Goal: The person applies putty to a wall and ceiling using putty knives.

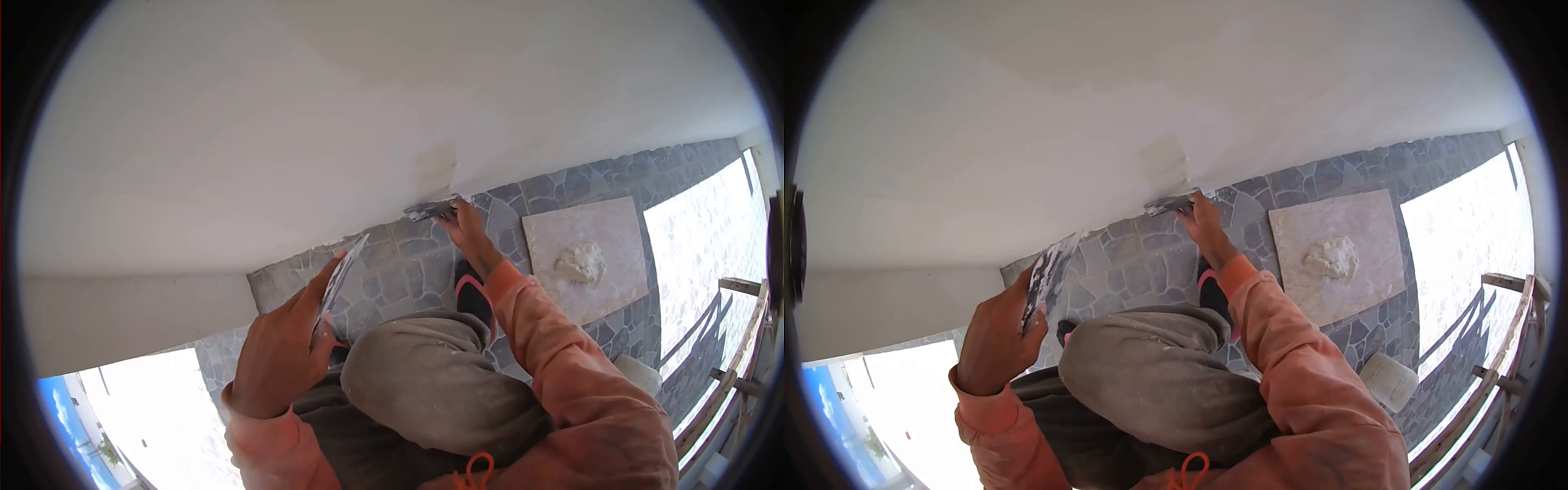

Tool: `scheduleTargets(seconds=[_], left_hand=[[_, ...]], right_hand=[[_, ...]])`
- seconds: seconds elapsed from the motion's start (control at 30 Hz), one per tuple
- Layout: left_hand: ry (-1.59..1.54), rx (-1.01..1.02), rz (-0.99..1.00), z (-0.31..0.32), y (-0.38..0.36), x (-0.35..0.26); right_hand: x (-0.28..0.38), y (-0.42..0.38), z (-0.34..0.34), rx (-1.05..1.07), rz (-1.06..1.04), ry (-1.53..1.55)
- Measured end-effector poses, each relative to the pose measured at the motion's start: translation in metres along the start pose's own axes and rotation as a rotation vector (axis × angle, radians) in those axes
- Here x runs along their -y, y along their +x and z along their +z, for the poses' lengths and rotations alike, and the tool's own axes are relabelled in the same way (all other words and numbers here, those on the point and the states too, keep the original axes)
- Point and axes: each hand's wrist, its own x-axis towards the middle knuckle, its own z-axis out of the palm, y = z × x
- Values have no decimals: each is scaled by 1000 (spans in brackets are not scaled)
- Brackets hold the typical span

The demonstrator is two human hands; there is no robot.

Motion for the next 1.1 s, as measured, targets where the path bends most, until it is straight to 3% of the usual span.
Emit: scheduleTargets(seconds=[0.37, 0.57, 0.67, 0.87, 1.1], left_hand=[[-39, -49, -7, 1, -9, -2], [31, -148, 117, 9, -17, 10], [-11, -78, 25, 0, -18, -1], [-5, -165, 86, 3, -20, 6], [-75, -292, -40, -4, -19, 8]], right_hand=[[36, -39, 41, 89, -9, 28], [61, -72, 76, 113, -71, -26], [79, -92, 96, 137, -98, -60], [111, -135, 150, 139, -123, -122], [146, -184, 205, 189, -145, -219]])
